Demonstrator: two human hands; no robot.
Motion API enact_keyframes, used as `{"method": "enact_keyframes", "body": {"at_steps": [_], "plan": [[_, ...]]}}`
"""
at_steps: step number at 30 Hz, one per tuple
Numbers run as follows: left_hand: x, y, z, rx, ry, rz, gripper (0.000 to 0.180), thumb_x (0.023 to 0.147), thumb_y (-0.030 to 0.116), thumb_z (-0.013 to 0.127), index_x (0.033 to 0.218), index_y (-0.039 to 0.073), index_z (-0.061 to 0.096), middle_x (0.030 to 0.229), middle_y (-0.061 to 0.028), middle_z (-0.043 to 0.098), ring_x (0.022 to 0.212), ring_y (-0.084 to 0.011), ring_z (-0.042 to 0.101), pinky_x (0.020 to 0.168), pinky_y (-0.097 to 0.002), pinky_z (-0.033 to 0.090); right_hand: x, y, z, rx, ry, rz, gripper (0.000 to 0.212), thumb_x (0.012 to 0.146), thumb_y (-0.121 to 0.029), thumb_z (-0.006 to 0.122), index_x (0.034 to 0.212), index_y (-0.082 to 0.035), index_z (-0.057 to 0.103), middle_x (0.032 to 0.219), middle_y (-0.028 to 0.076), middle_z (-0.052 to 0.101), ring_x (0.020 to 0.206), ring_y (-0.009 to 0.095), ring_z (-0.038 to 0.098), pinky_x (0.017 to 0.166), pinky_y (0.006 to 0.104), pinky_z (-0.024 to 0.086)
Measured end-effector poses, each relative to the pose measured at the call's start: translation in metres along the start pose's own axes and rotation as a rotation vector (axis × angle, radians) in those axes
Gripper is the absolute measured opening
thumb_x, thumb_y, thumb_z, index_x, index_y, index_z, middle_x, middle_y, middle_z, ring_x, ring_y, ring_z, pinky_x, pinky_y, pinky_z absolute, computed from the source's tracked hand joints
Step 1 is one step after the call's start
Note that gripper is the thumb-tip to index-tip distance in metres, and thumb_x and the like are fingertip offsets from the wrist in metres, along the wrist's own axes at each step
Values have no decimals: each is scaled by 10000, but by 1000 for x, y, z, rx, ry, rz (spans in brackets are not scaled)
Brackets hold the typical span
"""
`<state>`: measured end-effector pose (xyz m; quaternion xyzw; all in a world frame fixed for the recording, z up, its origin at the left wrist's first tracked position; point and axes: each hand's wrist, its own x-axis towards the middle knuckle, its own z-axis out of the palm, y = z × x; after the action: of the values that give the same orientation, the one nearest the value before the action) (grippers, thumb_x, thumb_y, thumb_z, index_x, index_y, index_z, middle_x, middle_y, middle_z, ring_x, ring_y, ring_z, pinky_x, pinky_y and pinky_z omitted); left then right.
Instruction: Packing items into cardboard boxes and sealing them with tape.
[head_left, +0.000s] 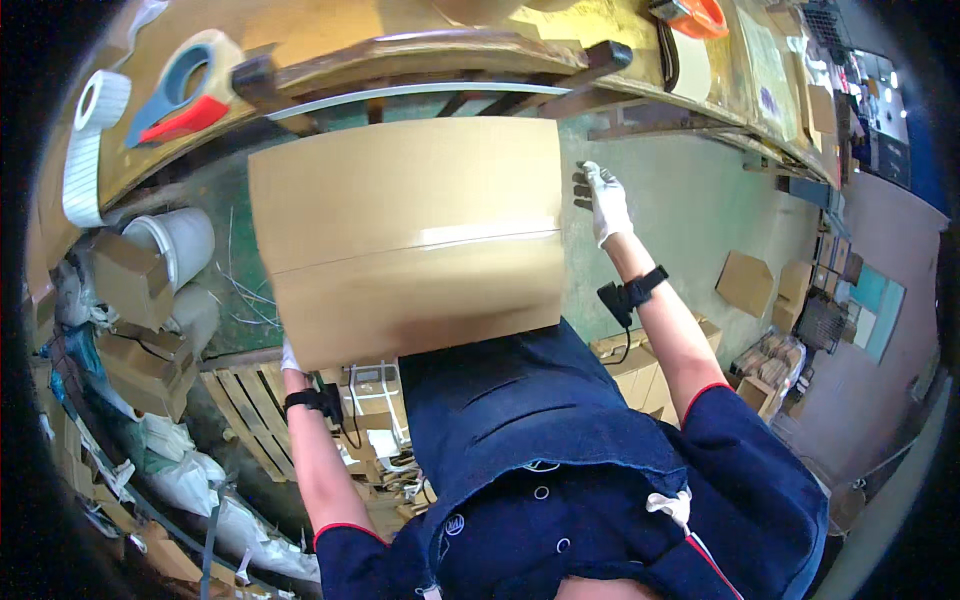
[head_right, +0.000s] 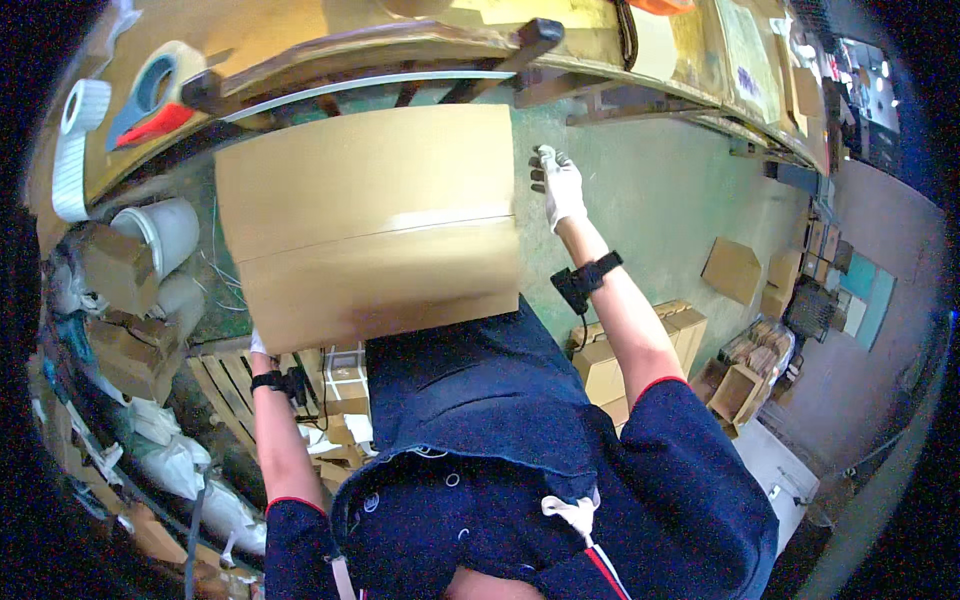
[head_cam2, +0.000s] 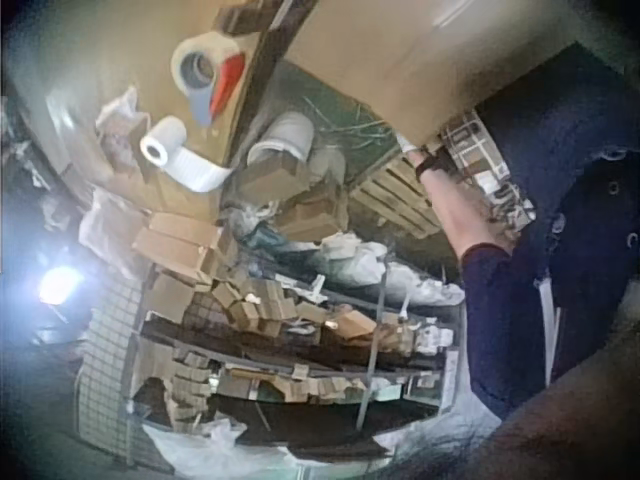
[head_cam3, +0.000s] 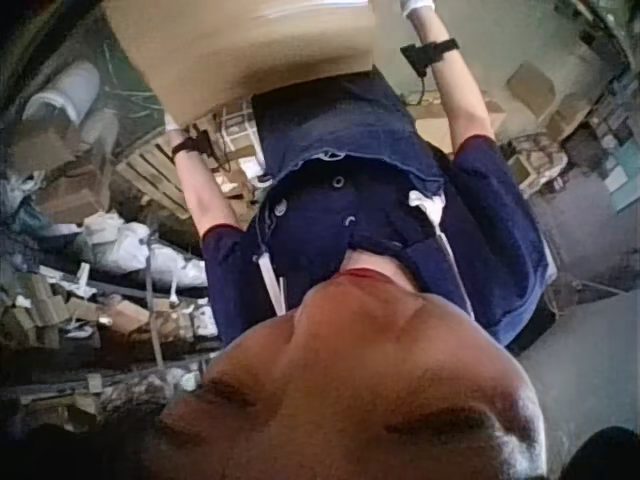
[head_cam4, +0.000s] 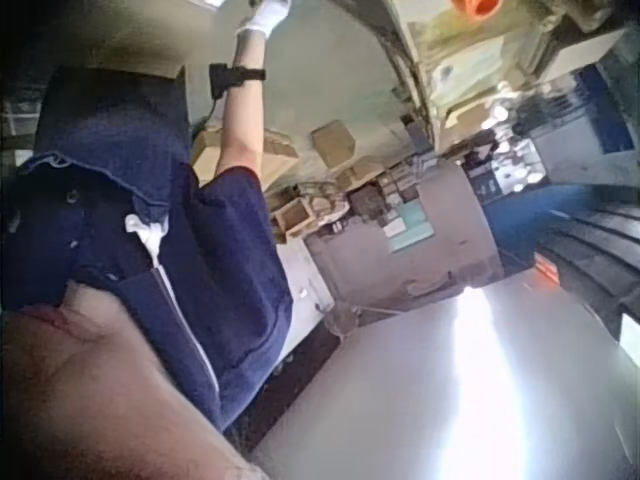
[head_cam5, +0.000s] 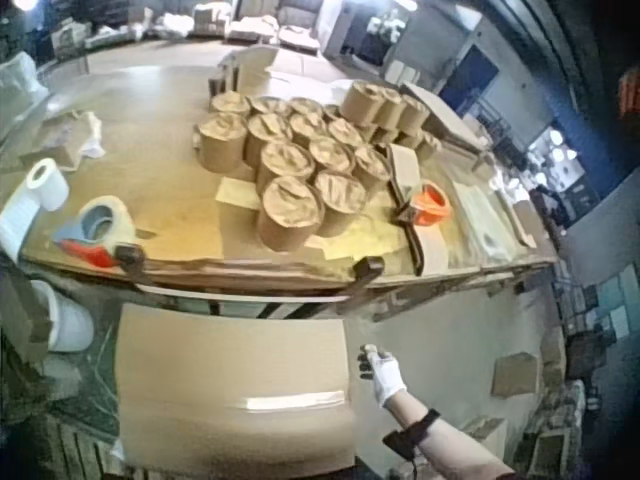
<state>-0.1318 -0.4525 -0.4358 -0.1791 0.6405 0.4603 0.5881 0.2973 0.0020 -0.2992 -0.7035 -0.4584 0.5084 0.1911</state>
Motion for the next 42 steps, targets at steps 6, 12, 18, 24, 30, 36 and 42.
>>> {"method": "enact_keyframes", "body": {"at_steps": [6,12,18,24,30,36,42], "plan": [[-58,-49,-27,0,90,-49,416,996,342,448,1259,35,548,1140,-99,641,983,-219,632,805,-327,541,59,62,18,41,-411,405,472,980,-479,450,1216,-99,603,1119,73,656,946,217,608,829,369,492],[-123,-155,95,-5,73,-70,420,996,345,447,1260,34,546,1143,-102,639,984,-222,632,805,-330,542,90,116,-45,-361,-775,341,550,995,-509,370,1316,-96,540,1293,68,574,1150,196,538,951,393,445],[-62,-106,48,32,36,-83,423,995,348,446,1260,32,544,1145,-104,637,986,-226,631,806,-334,542,134,123,-15,-300,-766,396,514,994,-479,390,1304,-102,551,1275,57,586,1137,185,544,941,382,448],[-54,-103,31,228,-186,-150,427,995,351,445,1261,31,543,1148,-106,636,987,-229,630,806,-338,543,72,163,-35,-126,-534,489,479,993,-450,410,1291,-107,563,1258,45,597,1124,174,551,930,371,450],[-94,-42,9,521,-437,-127,431,995,354,444,1262,30,541,1151,-109,634,989,-232,629,806,-341,543,-64,175,-112,164,-275,482,444,993,-420,429,1279,-113,574,1240,34,608,1111,164,558,920,360,453],[-106,15,88,855,-638,-81,435,994,357,443,1262,28,539,1153,-111,632,990,-235,628,806,-345,544,-153,205,-180,501,-55,440,410,992,-391,449,1266,-118,586,1222,23,619,1098,153,565,910,349,456],[-111,2,283,1115,-774,-46,438,994,360,442,1263,27,538,1156,-113,631,992,-238,627,806,-348,544,-203,283,-294,769,90,389,376,992,-361,468,1254,-124,597,1205,12,631,1085,142,571,900,338,458]]}}
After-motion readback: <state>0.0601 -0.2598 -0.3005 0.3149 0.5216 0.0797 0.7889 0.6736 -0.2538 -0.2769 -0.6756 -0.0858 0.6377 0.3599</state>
